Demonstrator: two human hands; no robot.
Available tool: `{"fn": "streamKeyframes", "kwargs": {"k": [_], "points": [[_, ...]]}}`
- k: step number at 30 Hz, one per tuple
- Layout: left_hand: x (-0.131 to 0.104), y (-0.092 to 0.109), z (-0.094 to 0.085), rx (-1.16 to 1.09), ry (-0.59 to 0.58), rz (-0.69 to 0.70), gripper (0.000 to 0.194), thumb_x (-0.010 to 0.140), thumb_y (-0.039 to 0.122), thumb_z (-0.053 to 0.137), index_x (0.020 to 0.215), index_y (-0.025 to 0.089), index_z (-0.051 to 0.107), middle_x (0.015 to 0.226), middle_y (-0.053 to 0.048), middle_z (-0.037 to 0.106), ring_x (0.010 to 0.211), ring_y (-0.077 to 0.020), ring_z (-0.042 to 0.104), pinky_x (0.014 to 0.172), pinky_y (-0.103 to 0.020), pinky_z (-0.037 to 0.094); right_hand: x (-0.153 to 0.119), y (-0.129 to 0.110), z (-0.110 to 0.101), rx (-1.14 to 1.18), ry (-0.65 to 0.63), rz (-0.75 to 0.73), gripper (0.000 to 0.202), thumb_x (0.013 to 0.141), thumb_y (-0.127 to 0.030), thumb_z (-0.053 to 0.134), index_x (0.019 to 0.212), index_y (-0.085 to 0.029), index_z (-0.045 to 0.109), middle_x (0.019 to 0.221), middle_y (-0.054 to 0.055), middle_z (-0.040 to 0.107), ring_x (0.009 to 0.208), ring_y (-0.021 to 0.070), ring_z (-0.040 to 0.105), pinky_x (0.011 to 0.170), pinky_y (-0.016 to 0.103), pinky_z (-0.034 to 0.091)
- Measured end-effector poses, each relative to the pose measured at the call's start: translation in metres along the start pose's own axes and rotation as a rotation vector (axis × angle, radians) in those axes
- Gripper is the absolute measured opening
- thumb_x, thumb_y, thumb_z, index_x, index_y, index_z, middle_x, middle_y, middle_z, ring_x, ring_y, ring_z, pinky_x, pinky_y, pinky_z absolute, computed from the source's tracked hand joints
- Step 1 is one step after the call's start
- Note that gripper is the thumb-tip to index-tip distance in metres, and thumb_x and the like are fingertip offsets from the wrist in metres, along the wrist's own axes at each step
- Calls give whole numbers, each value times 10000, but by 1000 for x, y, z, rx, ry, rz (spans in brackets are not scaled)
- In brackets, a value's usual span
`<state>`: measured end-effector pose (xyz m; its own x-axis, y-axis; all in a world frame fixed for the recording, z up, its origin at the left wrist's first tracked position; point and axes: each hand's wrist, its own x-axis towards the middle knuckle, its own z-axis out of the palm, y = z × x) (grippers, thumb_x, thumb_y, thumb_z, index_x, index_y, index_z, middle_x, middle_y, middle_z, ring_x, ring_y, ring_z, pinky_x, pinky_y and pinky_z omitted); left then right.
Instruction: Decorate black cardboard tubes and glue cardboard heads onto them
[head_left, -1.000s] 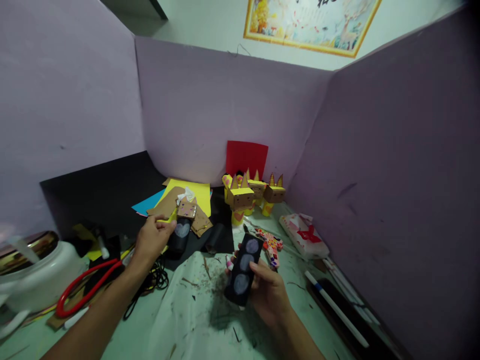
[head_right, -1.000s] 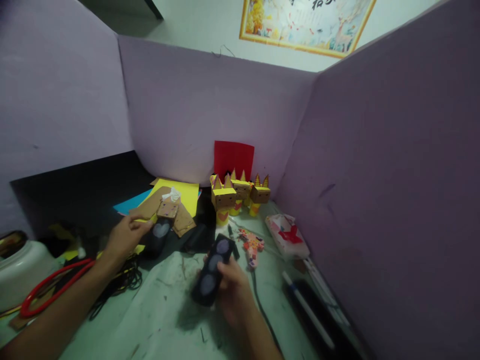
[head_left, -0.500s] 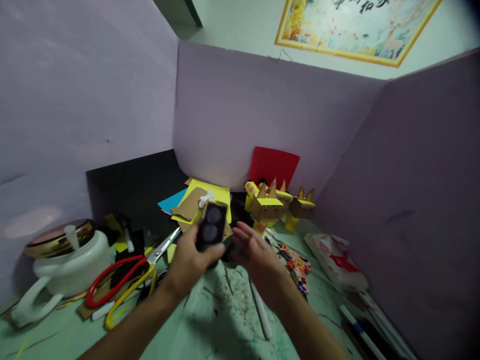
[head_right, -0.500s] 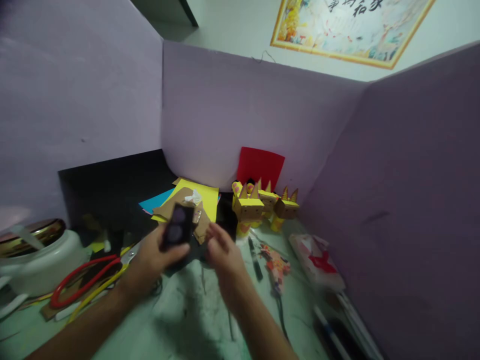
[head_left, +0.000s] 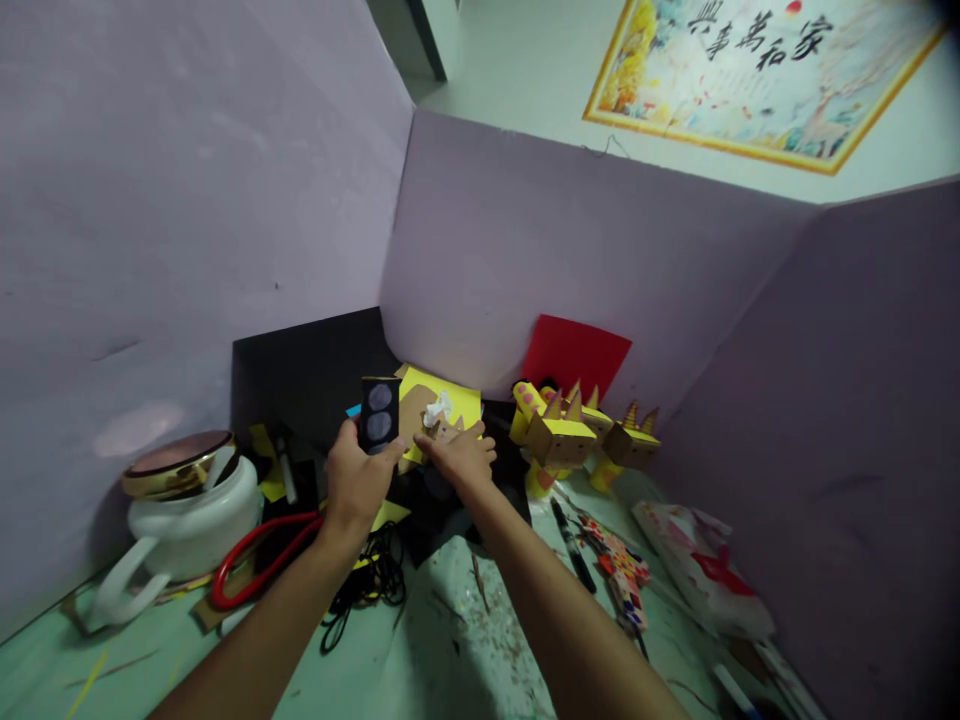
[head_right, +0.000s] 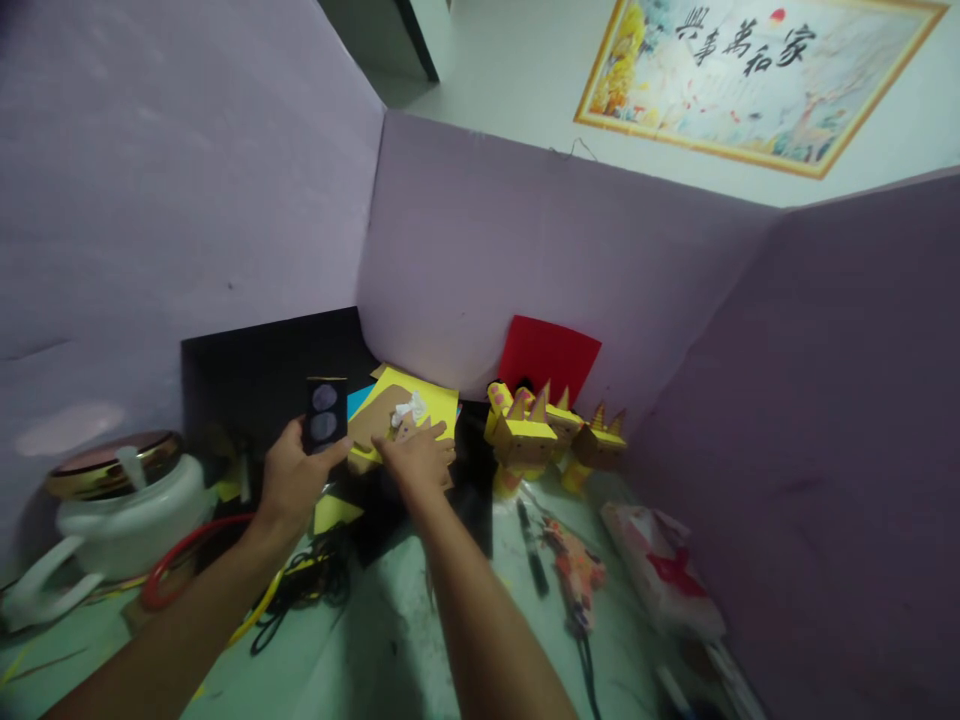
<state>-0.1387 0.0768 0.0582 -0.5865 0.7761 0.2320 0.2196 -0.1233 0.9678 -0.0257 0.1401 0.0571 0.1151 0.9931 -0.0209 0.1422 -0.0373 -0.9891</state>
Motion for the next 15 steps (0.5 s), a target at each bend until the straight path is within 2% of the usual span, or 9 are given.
{"fn": "streamKeyframes", "kwargs": {"k": [3,5,7,11,15], "points": [[-3,4,0,3,-23,2,472,641,305,656,1074,138,572,936,-70,697,844,-229,653,760,-324,511,-1,-2,2,-116,185,84,1189,315,-291,859,1326,-151,250,1462,319,114,1354,485,7,1003,660,54],[-3,4,0,3,-28,17,468,648,299,649,1080,139,568,964,-71,695,856,-227,653,764,-320,512,-1,-2,0,-146,232,107,1113,327,-257,850,1297,-133,318,1430,328,229,1327,498,150,999,650,78],[-3,3,0,17,-21,22,470,646,303,652,1078,139,569,977,-73,693,872,-231,651,772,-321,512,-3,-2,-5,-147,253,110,1028,351,-237,835,1263,-132,374,1386,308,346,1289,488,273,989,625,141],[-4,3,1,29,-38,5,479,648,304,655,1088,137,567,972,-77,690,884,-237,648,786,-325,508,-8,-2,-22,-75,243,41,874,460,-297,797,1227,-99,427,1239,215,548,1208,430,447,940,517,305],[-10,8,3,62,-72,22,541,661,306,654,1156,131,522,1039,-96,665,940,-239,631,827,-326,491,-26,-6,-61,73,202,-39,770,476,-276,792,1171,-116,500,1127,161,648,1062,344,591,880,396,437]]}}
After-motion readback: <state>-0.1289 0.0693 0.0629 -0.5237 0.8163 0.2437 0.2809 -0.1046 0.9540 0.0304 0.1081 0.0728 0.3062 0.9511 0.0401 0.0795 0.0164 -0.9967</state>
